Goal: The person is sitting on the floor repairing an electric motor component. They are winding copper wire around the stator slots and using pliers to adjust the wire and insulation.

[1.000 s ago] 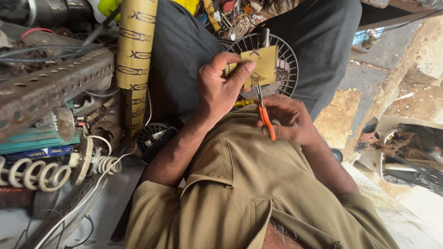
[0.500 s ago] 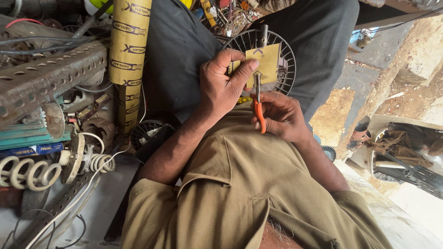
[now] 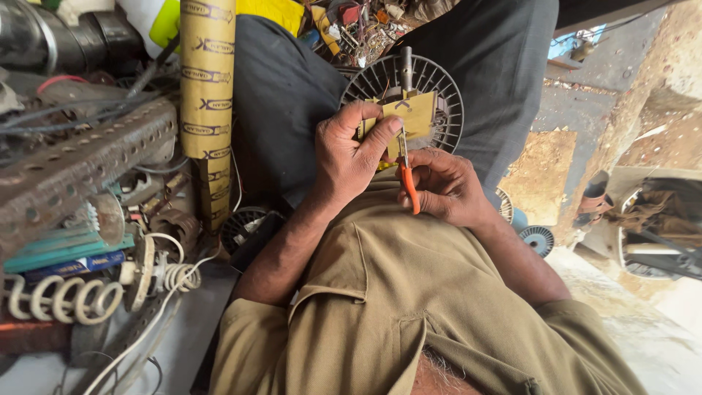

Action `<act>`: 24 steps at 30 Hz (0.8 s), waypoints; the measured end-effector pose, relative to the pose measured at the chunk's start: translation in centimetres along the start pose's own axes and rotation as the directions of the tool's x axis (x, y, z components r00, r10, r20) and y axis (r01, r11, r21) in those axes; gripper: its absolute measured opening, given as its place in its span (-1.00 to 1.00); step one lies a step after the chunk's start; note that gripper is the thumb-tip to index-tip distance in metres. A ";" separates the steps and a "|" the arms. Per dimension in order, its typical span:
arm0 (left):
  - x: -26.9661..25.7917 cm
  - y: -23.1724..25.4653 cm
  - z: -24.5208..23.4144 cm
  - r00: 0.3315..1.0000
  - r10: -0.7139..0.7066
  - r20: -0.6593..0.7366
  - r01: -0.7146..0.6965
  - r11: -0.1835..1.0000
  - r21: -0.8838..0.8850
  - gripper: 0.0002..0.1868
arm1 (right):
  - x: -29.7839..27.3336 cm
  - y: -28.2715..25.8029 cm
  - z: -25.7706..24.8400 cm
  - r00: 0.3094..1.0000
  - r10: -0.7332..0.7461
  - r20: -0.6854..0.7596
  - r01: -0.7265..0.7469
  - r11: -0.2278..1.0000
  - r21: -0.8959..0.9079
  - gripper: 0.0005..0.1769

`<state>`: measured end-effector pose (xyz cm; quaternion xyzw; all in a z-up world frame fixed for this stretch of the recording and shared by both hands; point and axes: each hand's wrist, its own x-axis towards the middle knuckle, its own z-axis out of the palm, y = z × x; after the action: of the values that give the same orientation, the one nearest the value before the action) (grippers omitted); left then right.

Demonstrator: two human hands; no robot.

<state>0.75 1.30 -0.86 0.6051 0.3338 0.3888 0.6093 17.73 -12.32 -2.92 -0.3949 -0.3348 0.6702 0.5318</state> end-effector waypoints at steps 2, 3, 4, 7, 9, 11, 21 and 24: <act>-0.1 0.0 0.0 0.999 -0.046 0.026 0.046 0.999 0.010 -0.87 | 0.0 -0.1 0.0 1.000 -0.017 -0.004 0.017 1.000 0.012 -0.39; -0.2 0.0 0.1 0.999 -0.027 0.033 0.026 0.999 0.021 -0.86 | 0.0 -0.2 -0.1 1.000 -0.026 -0.001 0.026 1.000 0.016 -0.38; -0.3 0.0 0.2 0.999 -0.007 0.039 0.006 0.999 0.031 -0.86 | 0.0 -0.3 -0.1 0.999 -0.035 0.002 0.035 0.999 0.019 -0.37; -0.5 0.1 0.4 0.998 -0.018 0.058 0.018 1.000 -0.007 -0.86 | 0.1 -0.3 -0.2 0.999 -0.043 0.001 0.043 0.999 0.013 -0.36; -0.4 0.2 0.4 0.996 -0.061 0.072 0.065 0.997 -0.047 -0.87 | 0.2 -0.1 -0.3 0.998 -0.059 -0.002 0.059 0.998 0.004 -0.36; -0.2 0.2 0.3 0.989 -0.119 0.084 0.126 0.989 -0.078 -0.88 | 0.1 0.3 -0.4 0.996 -0.089 -0.001 0.089 0.996 -0.005 -0.35; 0.4 0.6 -0.3 0.996 0.060 0.066 -0.065 0.995 0.069 -0.90 | -0.6 0.9 -0.5 0.995 -0.097 0.007 0.097 0.986 -0.136 -0.40; 0.1 0.7 -0.2 0.998 -0.002 0.065 -0.002 0.998 0.064 -0.89 | -0.5 0.7 -0.6 0.996 -0.092 0.005 0.092 0.990 -0.109 -0.39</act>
<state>0.57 1.43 -0.15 0.6365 0.3260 0.3583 0.6002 18.04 -12.97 -3.69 -0.4074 -0.3889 0.6256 0.5398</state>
